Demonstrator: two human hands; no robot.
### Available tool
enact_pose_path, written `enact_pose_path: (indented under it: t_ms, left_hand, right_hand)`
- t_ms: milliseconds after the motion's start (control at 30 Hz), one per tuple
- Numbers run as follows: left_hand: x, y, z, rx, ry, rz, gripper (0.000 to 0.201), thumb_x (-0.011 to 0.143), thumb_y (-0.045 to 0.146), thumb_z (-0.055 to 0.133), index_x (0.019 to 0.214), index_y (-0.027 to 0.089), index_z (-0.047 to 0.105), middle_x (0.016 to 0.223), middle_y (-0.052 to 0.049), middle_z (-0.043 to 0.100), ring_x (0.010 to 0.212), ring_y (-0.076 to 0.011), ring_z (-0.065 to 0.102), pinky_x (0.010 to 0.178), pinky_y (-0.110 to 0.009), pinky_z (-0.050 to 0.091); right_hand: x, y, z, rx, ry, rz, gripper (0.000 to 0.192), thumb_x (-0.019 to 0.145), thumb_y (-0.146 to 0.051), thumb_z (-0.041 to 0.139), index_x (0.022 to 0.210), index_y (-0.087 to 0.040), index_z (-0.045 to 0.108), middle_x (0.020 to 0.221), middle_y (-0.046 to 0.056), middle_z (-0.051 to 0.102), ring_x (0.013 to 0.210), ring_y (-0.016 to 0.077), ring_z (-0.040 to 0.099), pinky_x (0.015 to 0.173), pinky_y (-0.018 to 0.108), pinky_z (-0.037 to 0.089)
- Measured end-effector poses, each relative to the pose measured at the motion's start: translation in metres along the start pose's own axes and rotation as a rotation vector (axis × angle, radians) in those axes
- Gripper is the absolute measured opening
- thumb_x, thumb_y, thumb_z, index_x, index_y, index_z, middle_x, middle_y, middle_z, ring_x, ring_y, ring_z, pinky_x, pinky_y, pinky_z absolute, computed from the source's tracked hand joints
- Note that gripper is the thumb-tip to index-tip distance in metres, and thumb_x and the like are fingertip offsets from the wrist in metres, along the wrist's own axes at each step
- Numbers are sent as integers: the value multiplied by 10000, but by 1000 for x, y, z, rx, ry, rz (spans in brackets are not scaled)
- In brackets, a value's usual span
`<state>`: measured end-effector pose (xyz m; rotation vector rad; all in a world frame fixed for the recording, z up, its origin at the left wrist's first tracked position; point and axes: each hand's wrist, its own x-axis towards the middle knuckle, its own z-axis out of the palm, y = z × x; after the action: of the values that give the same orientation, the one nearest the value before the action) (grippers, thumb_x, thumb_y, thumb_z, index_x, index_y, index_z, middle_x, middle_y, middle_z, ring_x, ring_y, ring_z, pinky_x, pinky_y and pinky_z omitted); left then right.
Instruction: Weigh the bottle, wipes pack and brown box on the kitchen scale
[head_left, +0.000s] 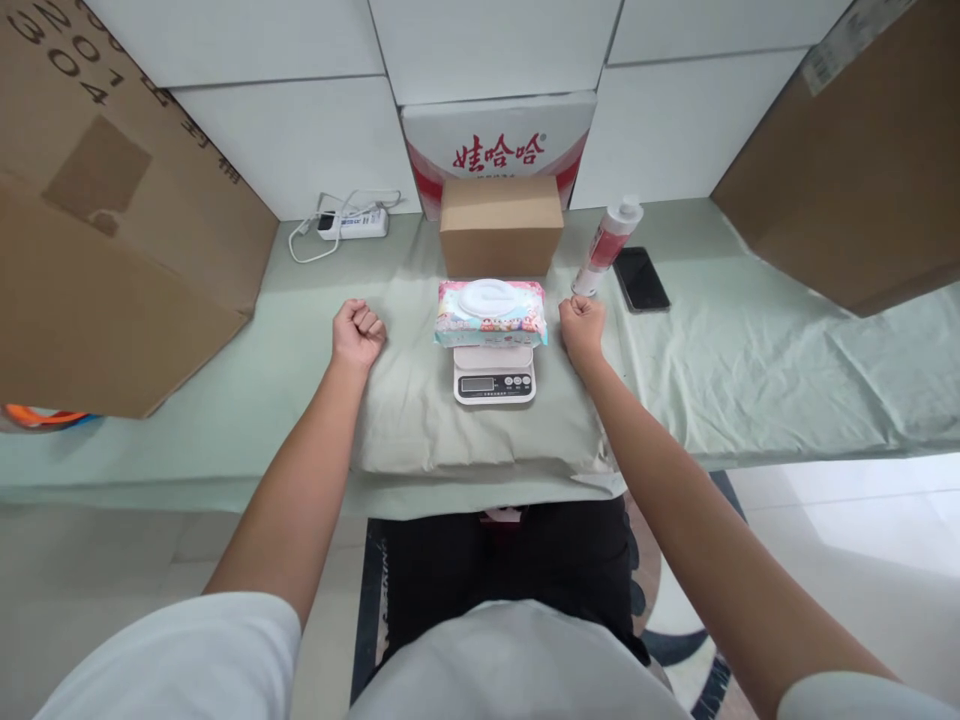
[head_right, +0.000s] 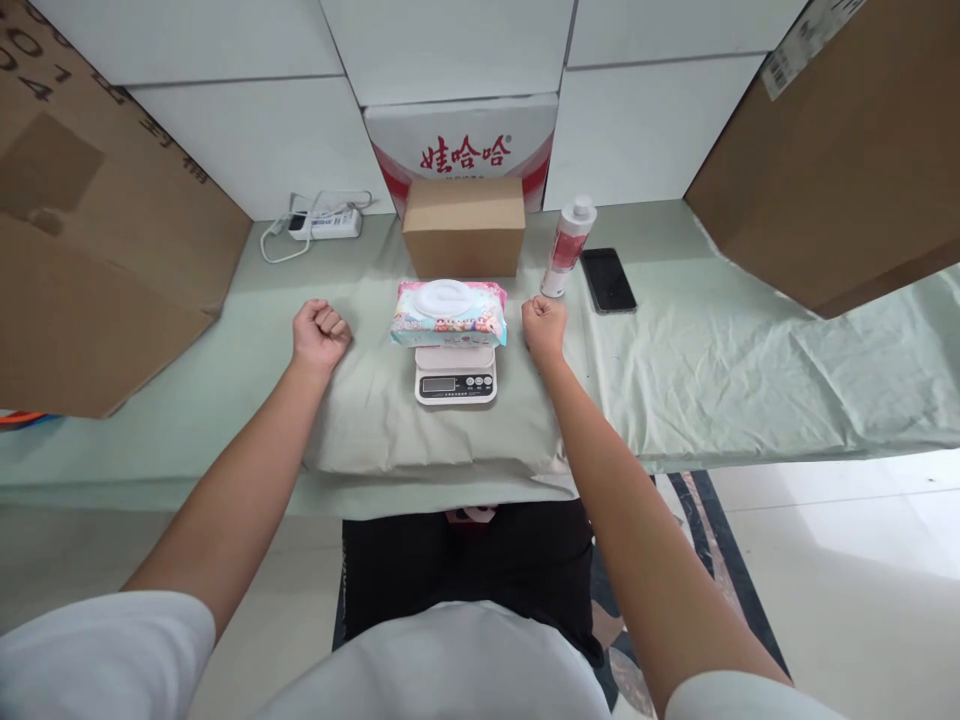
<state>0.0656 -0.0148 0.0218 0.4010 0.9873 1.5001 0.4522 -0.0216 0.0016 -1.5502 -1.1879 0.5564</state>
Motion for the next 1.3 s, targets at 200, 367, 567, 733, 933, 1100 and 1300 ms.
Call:
enact_pose_path:
  t_ms: [200,367,567,733,933,1100,1300]
  left_hand:
    - [1,1,-1,-27,-17,15,556,1009,70,475,646,221,80,480,86,88,405,-75,94,392,-226,177]
    - [-1,2,1,-6,-3,19,575,978,72,535,647,230,93,508,88,86,417,-80,93,402,-247,175]
    - [-3,1,3,-16,59,42,580,938,43,582,643,231,119,510,80,114,417,-84,92,422,-295,186]
    - [-1,0,1,-27,53,49,576,969,57,573,649,234,128,524,86,104,412,-78,94,436,-309,184]
    - [7,-3,-5,-12,1,59,569,1028,101,521,638,227,125,483,84,120,400,-73,100,441,-302,200]
    - [8,-5,-7,-27,-18,70,583,1039,129,541,633,230,135,461,86,131,395,-69,109,429,-289,214]
    - [4,-3,-3,-100,-1,12,542,1089,176,472,670,219,132,448,91,149,366,-49,131,384,-219,199]
  right_hand:
    - [1,1,2,1,12,-1,453,813,-71,526,587,-252,178,600,-79,158,618,88,172,601,284,180]
    - [1,-4,2,-8,28,-2,480,816,-47,536,586,-254,170,596,-77,153,615,90,166,602,284,180]
    - [2,-4,3,-27,42,-13,490,826,-40,569,601,-243,183,594,-74,149,603,85,158,590,288,190]
    - [2,-2,4,8,54,-25,504,819,4,547,592,-246,173,615,-71,148,614,84,143,624,304,180]
    - [2,-6,5,-5,58,-20,517,818,19,543,571,-245,173,587,-76,149,609,86,150,611,304,166]
    - [2,-8,4,-5,49,-26,533,833,23,541,570,-253,169,593,-78,152,606,89,152,619,308,163]
    - [2,-6,4,-26,51,-44,533,836,33,538,587,-248,160,603,-74,138,603,89,153,605,298,176]
